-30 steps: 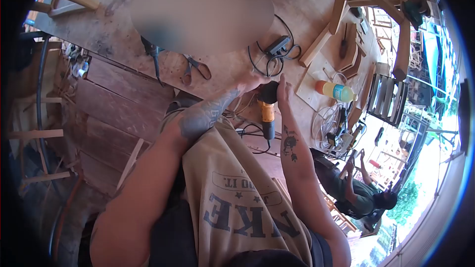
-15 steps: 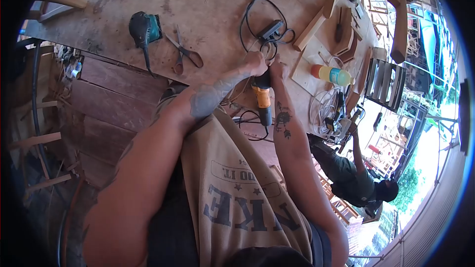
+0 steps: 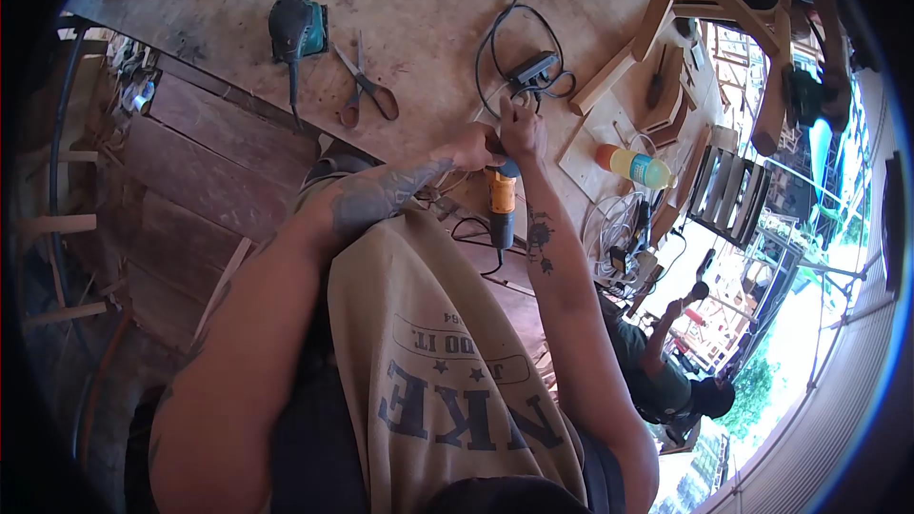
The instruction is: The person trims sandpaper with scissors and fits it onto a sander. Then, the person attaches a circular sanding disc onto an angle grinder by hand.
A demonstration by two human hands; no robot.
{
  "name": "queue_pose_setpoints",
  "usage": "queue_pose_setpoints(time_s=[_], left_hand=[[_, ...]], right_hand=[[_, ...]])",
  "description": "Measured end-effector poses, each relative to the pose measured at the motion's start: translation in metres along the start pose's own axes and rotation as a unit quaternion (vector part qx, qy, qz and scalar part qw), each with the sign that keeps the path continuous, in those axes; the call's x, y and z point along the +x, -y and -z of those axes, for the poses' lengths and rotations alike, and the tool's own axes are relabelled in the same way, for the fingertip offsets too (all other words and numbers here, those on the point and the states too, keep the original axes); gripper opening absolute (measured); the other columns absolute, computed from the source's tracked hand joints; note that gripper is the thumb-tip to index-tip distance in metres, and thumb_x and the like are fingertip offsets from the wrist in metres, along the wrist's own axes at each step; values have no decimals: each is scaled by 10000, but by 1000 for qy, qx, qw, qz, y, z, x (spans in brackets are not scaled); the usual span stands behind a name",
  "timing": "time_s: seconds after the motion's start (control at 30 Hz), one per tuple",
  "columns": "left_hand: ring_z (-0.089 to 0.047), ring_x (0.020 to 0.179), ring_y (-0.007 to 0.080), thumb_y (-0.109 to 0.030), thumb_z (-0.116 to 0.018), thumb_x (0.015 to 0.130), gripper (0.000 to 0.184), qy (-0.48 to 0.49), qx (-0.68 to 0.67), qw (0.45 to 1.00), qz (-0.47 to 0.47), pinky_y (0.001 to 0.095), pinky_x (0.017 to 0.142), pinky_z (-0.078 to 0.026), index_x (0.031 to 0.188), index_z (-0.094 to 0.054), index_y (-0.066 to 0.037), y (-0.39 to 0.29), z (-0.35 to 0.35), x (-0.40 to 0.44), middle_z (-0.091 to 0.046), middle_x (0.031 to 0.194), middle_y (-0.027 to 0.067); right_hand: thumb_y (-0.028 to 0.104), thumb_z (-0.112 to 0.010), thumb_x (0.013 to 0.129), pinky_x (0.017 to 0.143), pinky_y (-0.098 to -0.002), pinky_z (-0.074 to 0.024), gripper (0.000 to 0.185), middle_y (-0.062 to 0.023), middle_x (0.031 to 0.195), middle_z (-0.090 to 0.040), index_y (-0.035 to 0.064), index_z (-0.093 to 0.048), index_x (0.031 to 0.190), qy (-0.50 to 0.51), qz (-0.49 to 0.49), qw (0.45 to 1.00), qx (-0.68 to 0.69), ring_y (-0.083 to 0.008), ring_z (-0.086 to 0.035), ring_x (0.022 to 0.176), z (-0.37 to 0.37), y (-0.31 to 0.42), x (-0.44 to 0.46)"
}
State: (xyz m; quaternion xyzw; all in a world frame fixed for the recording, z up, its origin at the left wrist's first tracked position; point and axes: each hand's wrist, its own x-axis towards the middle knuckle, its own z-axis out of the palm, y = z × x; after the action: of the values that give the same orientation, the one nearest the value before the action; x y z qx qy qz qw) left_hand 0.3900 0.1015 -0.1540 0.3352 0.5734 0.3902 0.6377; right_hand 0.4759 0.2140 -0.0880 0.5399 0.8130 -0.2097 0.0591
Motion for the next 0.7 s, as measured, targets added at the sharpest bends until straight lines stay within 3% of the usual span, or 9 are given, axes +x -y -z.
queue_pose_setpoints(time_s=[0.13,0.27,0.37,0.43,0.47,0.5,0.6,0.67,0.7], left_hand=[[-736,993,241,-118,-896,853,377,15,-16,999,50,367,911,-582,1116,-691,59,-1,-3,4,-772,1080,161],[-735,981,244,-161,-899,854,407,-4,12,1000,-7,375,912,-582,1133,-693,50,7,-2,16,-772,1072,151],[-736,971,244,-248,-917,839,451,8,52,998,-39,379,907,-582,1119,-705,34,-2,7,0,-771,1045,141],[-740,950,256,-335,-922,825,484,-14,57,996,-63,380,892,-583,1090,-725,18,-4,2,-16,-771,1013,147],[-740,950,256,-335,-922,825,484,-17,57,996,-62,380,892,-583,1090,-725,18,-6,-1,-20,-771,1013,147],[-741,942,264,-339,-917,827,471,-44,63,996,-46,378,884,-581,1078,-731,14,-10,-4,-19,-769,995,151],[-744,934,279,-334,-898,840,441,-74,61,995,-17,380,873,-578,1064,-739,10,-20,-6,-25,-769,982,158],[-745,933,286,-327,-885,851,423,-80,55,995,-4,383,871,-576,1063,-739,9,-19,-6,-19,-770,986,161],[-747,939,288,-316,-879,855,414,-75,52,995,-27,389,871,-576,1070,-740,10,-8,-9,-8,-773,1001,164]], right_hand=[[561,-530,1053,808,-546,-543,597,-269,938,-733,27,-771,937,-57,4,998,32,-479,-710,948,-2,5,-1],[569,-515,1059,833,-559,-538,610,-284,970,-733,16,-765,998,-82,-19,995,45,-500,-702,976,-3,-1,1],[583,-519,1059,797,-504,-554,641,-251,879,-757,4,-766,940,-68,23,997,26,-415,-758,876,-13,-33,25],[610,-513,1053,798,-472,-558,637,-200,836,-758,48,-780,918,92,-80,986,113,-324,-765,902,-1,-39,39],[624,-516,1052,772,-423,-554,664,-154,766,-733,43,-769,856,105,-94,976,165,-243,-751,837,2,-38,44],[624,-516,1052,772,-423,-554,664,-154,766,-733,43,-769,856,105,-91,976,167,-243,-751,837,8,-27,45],[605,-532,1047,844,-470,-550,639,-198,857,-761,41,-778,874,106,-56,984,132,-320,-753,954,12,-10,38],[581,-563,1038,756,-471,-557,615,-195,821,-759,39,-781,847,20,139,990,9,-319,-768,828,-8,-12,36],[581,-563,1038,756,-471,-557,615,-195,821,-759,39,-781,847,20,138,990,10,-319,-768,828,-8,-4,30]])
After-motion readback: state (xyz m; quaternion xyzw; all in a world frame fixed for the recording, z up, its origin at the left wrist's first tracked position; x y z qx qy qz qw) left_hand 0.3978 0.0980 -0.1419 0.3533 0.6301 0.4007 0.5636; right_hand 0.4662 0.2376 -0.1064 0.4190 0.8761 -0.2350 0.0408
